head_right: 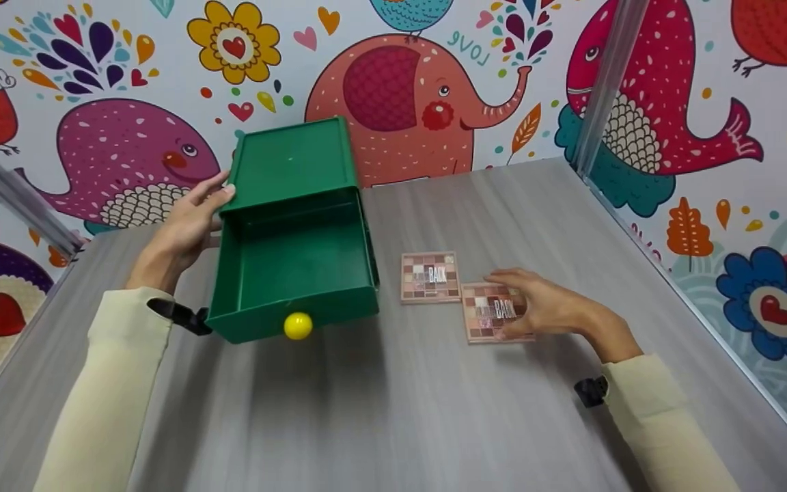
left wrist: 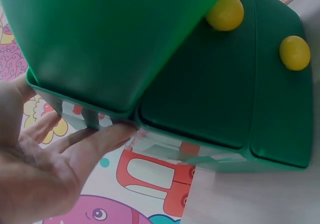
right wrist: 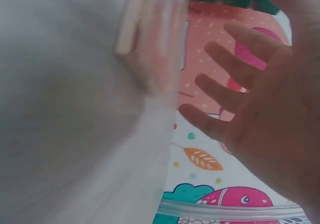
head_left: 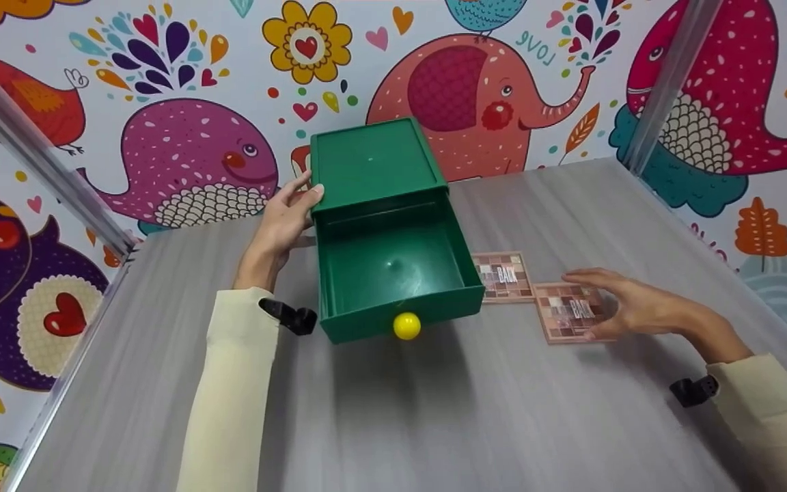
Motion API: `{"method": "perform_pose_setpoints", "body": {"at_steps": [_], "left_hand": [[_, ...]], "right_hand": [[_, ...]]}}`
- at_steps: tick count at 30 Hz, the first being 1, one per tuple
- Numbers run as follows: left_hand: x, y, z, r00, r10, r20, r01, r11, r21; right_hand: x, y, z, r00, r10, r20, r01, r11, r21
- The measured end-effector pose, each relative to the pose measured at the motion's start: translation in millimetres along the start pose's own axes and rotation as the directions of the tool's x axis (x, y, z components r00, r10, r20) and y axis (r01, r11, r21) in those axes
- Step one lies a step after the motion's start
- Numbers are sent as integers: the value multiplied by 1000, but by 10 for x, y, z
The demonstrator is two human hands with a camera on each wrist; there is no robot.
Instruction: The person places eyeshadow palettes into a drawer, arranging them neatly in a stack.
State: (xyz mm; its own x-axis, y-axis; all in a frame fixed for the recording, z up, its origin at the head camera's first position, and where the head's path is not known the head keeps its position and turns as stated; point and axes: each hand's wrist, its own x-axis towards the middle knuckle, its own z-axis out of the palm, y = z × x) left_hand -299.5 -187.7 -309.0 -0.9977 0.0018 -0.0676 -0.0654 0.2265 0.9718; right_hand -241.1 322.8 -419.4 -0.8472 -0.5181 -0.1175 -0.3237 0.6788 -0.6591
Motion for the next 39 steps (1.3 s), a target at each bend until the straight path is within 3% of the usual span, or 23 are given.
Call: {"method": "perform_pose_setpoints", "body": {"at_steps": [8, 19, 30, 39], "left_hand": [[-11, -1, -1, 1000, -2, -3, 2, 1000, -8], [1, -25, -4, 1000, -9, -2, 9, 1000, 6], [-11, -41, -16, 1000, -3, -11, 3, 1000, 10], [-1, -35, 3, 1000, 0, -11, 0, 1000, 1]], "right_hand": [[5, 154, 7, 997, 55, 54, -51, 996, -76], [39, 142, 9, 991, 89, 97, -76, 989, -128], [57, 148, 46, 990, 125, 70, -113, 981, -158], [3, 167, 60, 993, 117, -22, -119, 981, -155]]}}
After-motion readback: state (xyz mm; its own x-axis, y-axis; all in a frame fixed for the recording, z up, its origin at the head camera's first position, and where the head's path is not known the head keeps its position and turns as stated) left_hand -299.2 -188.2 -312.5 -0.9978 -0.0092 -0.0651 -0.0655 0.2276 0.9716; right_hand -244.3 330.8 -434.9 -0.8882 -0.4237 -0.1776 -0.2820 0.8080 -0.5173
